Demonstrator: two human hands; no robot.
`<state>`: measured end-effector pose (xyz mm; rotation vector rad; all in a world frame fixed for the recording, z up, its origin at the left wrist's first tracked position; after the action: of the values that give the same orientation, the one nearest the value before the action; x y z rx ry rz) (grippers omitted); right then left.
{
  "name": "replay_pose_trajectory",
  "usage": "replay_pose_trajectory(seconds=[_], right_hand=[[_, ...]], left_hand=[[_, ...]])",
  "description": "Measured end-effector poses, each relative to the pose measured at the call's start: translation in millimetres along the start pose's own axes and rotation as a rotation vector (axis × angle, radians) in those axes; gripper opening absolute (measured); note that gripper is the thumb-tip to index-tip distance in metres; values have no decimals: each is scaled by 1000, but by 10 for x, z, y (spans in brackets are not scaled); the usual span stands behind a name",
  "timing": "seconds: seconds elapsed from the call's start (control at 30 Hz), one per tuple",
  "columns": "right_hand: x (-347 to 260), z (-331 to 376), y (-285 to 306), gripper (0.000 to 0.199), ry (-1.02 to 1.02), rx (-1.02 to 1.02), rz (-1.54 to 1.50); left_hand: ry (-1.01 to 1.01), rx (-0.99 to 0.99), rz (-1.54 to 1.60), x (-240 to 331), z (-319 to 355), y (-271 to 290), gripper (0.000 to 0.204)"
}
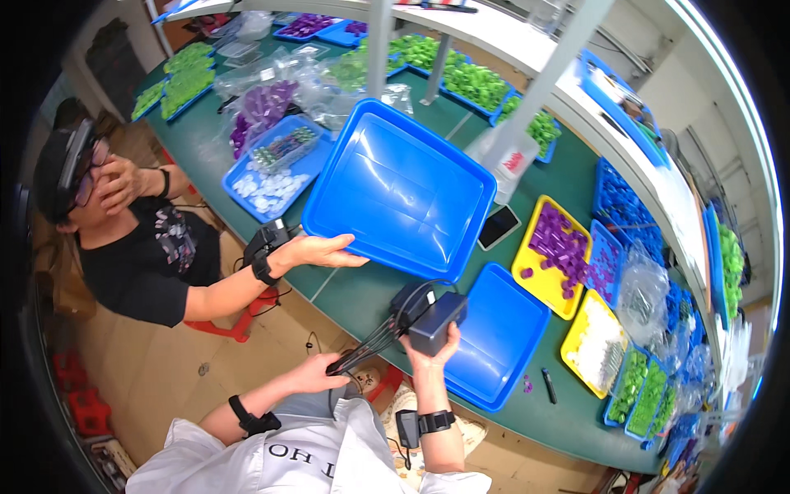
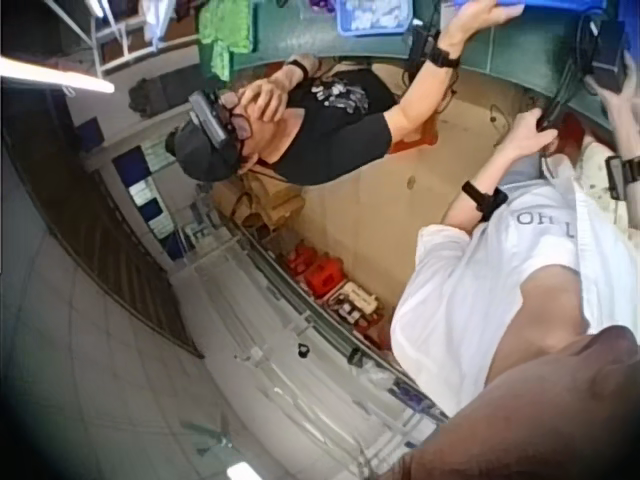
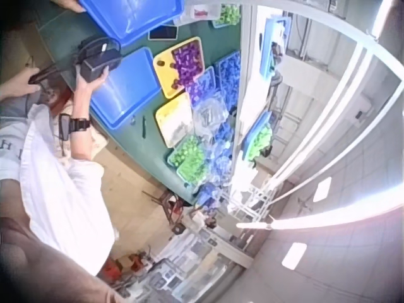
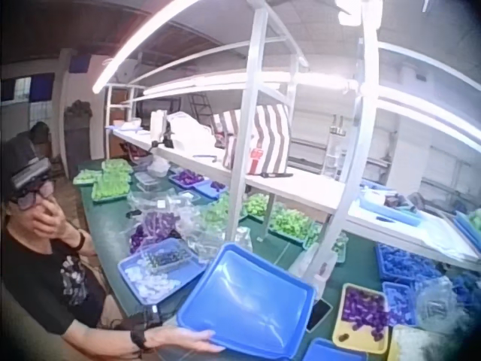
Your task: Assembling electronic components on a small circuit board.
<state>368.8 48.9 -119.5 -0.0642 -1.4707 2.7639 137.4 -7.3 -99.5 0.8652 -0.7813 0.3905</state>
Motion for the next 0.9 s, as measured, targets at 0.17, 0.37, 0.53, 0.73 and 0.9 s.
replay_pose_trajectory(seconds=[0.17,0.37,0.53,0.73,0.9], right_hand=[[-86,46,450,59,-102,44,-89],[-58,90,516,57,-144,-116,-330],[44,54,435,40,-73,128,-321],[149,-143,504,32,-150,117,-361],[258,-305,391,36,-195,90,-298]], left_hand=[[26,-68,-140,62,29,31,40],[106,-147,-213,311,-41,217,42],[90,-140,-152,-11,-65,191,36],[114,-92,-112,-161,-85,250,35],[199,-73,-39,-370,-83,294,34]])
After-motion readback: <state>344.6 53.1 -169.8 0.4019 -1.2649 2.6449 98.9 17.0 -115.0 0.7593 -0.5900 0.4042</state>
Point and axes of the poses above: each hand's wrist, its own z-axis away from the middle knuckle, its own y-axis out of the back of the hand, x = y × z, the point moved 2 cm from there along -z, towards the middle knuckle, and after that the axes turned 15 degrees about -z, right-handed, at the moved point
